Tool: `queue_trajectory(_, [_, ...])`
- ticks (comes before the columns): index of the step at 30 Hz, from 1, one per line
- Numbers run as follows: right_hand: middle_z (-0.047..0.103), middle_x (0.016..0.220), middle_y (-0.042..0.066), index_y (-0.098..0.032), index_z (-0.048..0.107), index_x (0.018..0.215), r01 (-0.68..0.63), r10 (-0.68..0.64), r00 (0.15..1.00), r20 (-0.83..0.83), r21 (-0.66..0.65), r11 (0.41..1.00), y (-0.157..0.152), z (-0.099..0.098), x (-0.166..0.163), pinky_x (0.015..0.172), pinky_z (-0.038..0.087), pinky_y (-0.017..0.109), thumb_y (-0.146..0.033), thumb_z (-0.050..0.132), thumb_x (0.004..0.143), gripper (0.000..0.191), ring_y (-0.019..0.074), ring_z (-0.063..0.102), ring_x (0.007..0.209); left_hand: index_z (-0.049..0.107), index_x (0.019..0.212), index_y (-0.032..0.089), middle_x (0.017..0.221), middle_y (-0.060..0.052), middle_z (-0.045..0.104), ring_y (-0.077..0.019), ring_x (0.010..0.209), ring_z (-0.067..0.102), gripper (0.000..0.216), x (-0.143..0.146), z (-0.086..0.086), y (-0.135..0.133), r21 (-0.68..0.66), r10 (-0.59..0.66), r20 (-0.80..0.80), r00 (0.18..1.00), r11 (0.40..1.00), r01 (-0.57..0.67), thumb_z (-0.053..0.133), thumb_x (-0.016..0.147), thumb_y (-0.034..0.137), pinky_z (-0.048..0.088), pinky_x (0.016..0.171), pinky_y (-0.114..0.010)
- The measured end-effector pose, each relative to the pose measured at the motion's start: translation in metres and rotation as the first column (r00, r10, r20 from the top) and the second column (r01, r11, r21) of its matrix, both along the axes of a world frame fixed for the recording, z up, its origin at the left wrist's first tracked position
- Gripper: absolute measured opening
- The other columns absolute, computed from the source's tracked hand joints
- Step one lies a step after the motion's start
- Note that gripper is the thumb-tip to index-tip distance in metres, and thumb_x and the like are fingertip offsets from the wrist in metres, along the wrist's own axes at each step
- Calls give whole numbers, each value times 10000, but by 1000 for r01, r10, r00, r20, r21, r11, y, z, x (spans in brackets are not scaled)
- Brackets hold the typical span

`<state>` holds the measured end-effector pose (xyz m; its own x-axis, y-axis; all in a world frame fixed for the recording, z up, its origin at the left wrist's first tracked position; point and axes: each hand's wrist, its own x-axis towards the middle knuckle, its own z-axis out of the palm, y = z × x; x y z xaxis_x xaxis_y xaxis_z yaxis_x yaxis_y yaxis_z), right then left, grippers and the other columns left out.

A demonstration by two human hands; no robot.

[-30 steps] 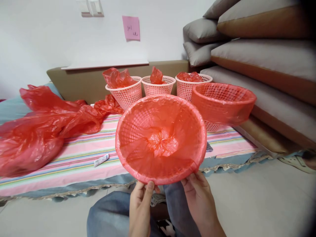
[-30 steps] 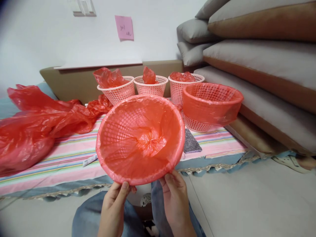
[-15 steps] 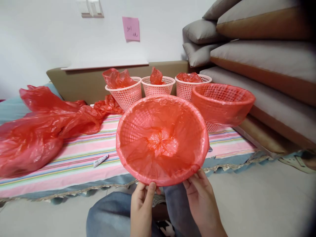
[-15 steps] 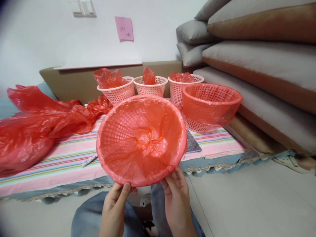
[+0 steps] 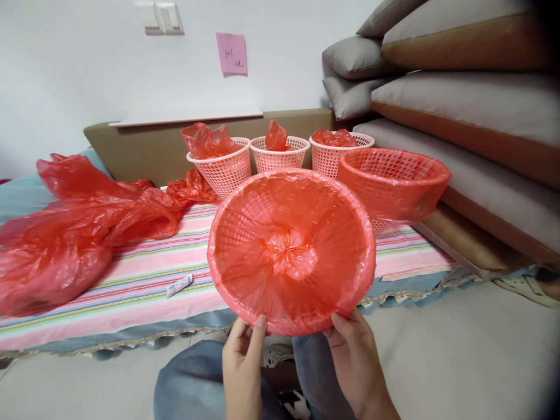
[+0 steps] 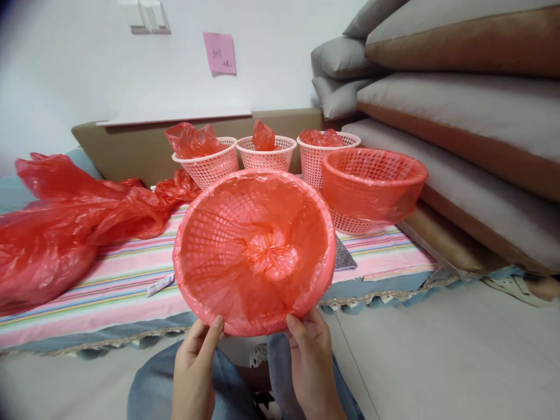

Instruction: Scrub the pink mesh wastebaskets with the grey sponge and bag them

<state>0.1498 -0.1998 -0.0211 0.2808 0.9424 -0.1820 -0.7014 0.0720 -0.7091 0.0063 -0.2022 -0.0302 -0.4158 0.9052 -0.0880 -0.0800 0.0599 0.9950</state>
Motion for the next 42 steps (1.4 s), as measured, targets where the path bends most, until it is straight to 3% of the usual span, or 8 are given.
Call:
queue_trajectory(2, [776, 1065, 44, -250, 758, 1028, 12, -12, 1000, -8, 10, 1000, 1, -3, 0, 810, 597, 293, -304, 826, 732, 309, 201, 729, 950, 585, 1099, 198, 992, -60, 644, -183, 809, 626, 500, -1, 1, 0, 151, 209, -165, 964, 971, -185, 776, 738, 485, 529, 721, -298])
queue_trajectory(5, [779, 1022, 41, -245, 758, 1006, 18, -18, 1000, -8, 26, 999, 3, -6, 1, 766, 604, 265, -327, 839, 721, 308, 186, 732, 899, 521, 1229, 216, 1273, -129, 558, -261, 1138, 578, 581, -2, 10, -2, 510, 521, -500, 692, 823, -250, 808, 741, 344, 477, 950, -405])
queue_trajectory(7, [779, 1015, 39, -242, 758, 995, 8, -8, 1000, -9, 16, 1000, 3, -6, 1, 764, 604, 257, -342, 859, 692, 335, 185, 731, 895, 537, 1239, 181, 1288, -156, 574, -291, 1276, 499, 472, -1, 20, -4, 594, 509, -694, 509, 805, 5, 737, 822, 274, 373, 1071, -449])
queue_trajectory(11, [780, 962, 28, -245, 756, 952, 17, -18, 999, -26, -54, 998, 1, -7, 1, 742, 602, 255, -351, 894, 632, 364, 170, 726, 827, 554, 1257, 134, 1266, -149, 644, -267, 1286, 495, 350, 10, 30, -2, 408, 274, -906, 323, 770, 491, 527, 972, 335, 329, 1079, -397])
queue_trajectory(19, [762, 922, 60, -199, 740, 928, -84, 85, 996, 17, -35, 996, 5, -14, 12, 732, 600, 318, -419, 895, 643, 392, 200, 712, 806, 675, 991, 198, 851, -19, 721, -194, 839, 607, 298, 23, 14, 8, 407, 245, -898, 365, 779, 477, 453, 1009, 396, 358, 909, -335])
queue_trajectory(26, [640, 677, -40, -207, 679, 741, 320, -319, 938, 134, 15, 947, 17, -4, 59, 684, 566, 229, -417, 896, 642, 318, 109, 628, 667, 654, 1033, 215, 874, -13, 694, -198, 844, 579, 177, 3, 5, 11, 305, 152, -942, 300, 762, 571, 500, 990, 290, 330, 906, -348])
queue_trajectory(33, [670, 988, -6, -264, 692, 1041, 296, -302, 931, 206, 60, 953, 12, 16, 40, 816, 528, 240, -394, 870, 695, 410, 128, 632, 911, 643, 1069, 201, 894, -27, 690, -213, 853, 569, 218, 2, 3, 14, 314, 165, -942, 291, 737, 598, 495, 992, 341, 328, 891, -355])
queue_trajectory(42, [718, 1002, 20, -246, 713, 1028, 169, -174, 971, 163, 46, 985, 20, 17, 36, 773, 545, 243, -399, 861, 698, 394, 152, 655, 899, 640, 1048, 211, 881, -18, 681, -211, 853, 576, 173, -5, 3, 17, 312, 184, -947, 264, 733, 604, 566, 960, 341, 336, 888, -354])
